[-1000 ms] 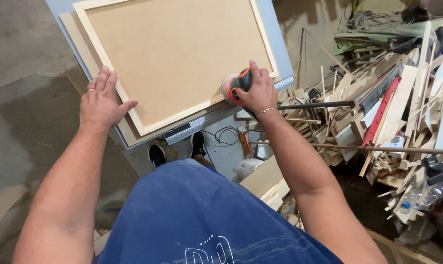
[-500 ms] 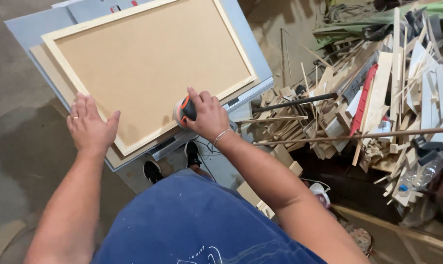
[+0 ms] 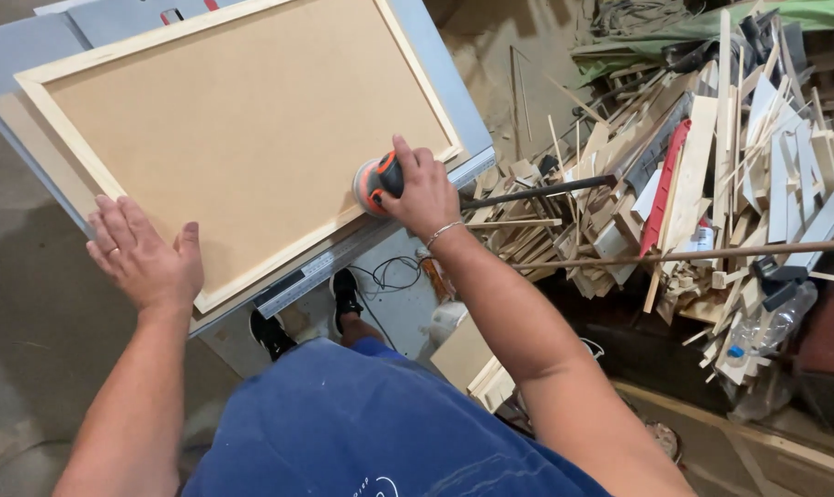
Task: Sanding the edges and surface of a wooden frame using an orbital sander in a workshop.
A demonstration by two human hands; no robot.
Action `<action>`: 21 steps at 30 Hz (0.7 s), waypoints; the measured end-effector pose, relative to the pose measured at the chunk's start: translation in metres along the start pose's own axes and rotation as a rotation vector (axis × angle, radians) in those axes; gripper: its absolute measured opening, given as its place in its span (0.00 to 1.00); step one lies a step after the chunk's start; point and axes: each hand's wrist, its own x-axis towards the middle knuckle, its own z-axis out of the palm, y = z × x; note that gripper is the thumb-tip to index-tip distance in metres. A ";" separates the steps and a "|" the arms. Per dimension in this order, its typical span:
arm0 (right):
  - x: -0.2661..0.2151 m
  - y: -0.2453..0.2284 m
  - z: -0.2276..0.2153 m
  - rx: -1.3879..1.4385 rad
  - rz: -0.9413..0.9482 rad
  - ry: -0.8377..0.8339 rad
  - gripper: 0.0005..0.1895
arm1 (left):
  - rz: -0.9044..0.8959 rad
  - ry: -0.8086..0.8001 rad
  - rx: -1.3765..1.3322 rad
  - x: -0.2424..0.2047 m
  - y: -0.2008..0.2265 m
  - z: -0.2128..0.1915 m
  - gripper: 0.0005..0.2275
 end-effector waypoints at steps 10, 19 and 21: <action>0.046 0.081 -0.025 -0.068 0.158 -0.030 0.49 | 0.013 -0.020 -0.038 0.001 -0.001 0.002 0.39; 0.069 0.127 -0.039 -0.042 0.284 0.007 0.50 | 0.026 -0.012 -0.041 0.002 0.001 0.001 0.40; 0.074 0.129 -0.046 -0.045 0.356 -0.026 0.49 | -0.002 -0.049 -0.028 0.004 0.005 -0.001 0.40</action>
